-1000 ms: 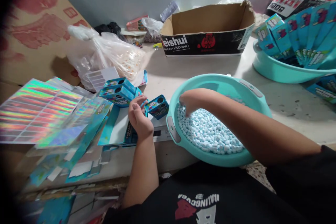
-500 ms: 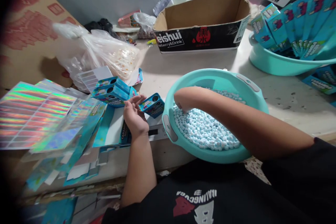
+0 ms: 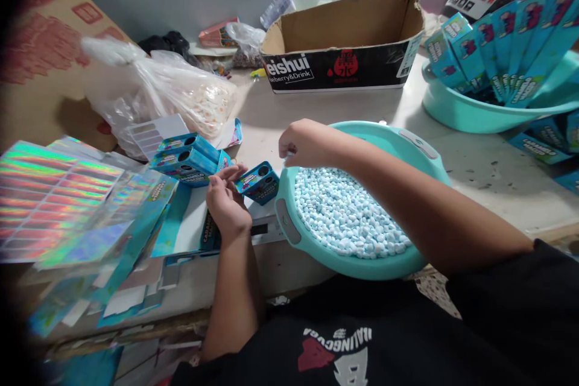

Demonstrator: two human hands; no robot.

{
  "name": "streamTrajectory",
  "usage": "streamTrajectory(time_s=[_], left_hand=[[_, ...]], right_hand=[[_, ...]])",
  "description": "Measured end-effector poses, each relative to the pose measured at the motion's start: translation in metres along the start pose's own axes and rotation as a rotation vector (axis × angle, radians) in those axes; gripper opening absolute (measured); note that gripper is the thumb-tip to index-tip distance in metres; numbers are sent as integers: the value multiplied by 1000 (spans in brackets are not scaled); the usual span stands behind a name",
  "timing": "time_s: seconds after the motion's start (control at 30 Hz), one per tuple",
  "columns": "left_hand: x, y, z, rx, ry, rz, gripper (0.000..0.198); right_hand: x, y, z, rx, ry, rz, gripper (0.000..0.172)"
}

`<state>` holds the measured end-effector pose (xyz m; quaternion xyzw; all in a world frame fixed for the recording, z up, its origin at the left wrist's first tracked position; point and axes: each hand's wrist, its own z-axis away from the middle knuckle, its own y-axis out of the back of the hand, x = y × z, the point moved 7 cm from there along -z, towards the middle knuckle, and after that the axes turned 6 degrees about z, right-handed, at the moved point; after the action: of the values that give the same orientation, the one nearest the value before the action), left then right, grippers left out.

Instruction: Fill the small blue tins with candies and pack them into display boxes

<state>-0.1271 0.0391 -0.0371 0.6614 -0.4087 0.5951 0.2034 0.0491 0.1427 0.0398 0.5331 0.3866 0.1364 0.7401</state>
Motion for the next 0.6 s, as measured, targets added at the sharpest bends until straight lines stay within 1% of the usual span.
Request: streamTrajectory(time_s=[0.1, 0.2, 0.27, 0.4, 0.5, 0.6], left_hand=[[4, -2, 2, -32, -75, -55, 47], [12, -6, 5, -86, -164, -221, 45], [17, -8, 6, -107, -195, -308, 44], [20, -8, 6, -113, -171, -305, 42], [15, -7, 5, -116, -120, -259, 45], [5, -4, 3, -91, -25, -155, 49]], right_hand=[[-5, 2, -4, 91, 35, -87, 22], [-11, 1, -9, 172, 63, -196, 22], [-15, -2, -13, 209, 67, -255, 23], [-25, -10, -18, 240, 125, -279, 24], [-35, -18, -17, 189, 219, -202, 19], [-41, -22, -15, 168, 299, -107, 17]])
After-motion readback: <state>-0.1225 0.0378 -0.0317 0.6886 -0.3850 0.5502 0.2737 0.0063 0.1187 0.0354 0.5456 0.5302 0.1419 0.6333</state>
